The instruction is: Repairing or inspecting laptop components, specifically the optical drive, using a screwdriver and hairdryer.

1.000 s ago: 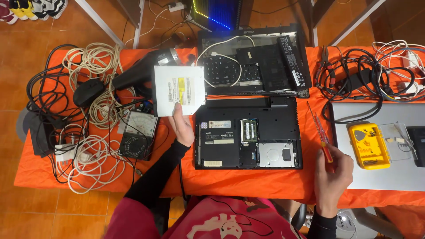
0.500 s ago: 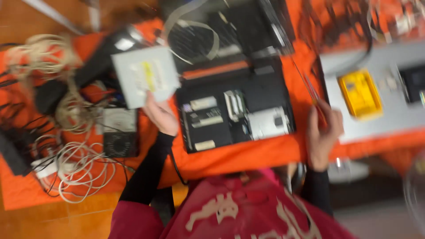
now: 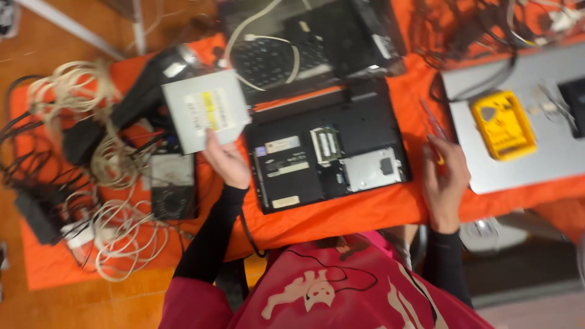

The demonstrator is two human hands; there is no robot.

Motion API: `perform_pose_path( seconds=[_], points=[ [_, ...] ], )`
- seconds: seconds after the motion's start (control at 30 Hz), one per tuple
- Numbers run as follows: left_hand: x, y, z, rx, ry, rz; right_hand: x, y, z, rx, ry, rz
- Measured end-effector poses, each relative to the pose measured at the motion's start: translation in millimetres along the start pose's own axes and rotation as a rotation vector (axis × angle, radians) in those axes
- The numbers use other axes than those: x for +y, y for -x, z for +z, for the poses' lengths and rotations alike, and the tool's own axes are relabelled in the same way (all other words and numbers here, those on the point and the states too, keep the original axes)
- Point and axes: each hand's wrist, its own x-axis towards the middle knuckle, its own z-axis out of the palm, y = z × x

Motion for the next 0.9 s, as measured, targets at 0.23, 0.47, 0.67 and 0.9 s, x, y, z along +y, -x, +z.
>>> perform_pose_path(
  seconds=[0.23,0.47,0.67,0.9],
  points=[
    [5,3,14,-0.065,0.041,-0.135,-13,-6,4,-0.156,0.064,-0.164],
    [-22,10,-9,-0.047,0.048,-0.223,-14,-5,3,-0.216,0.078,-0.16],
    [-50,16,-36,-0.202,-0.545,0.086,-10,-1,2,-0.232,0.127,-0.179],
    [-16,8,2,-0.058,0.078,-0.256,-6,1,4,-0.238,0.13,-0.187]
  ],
)
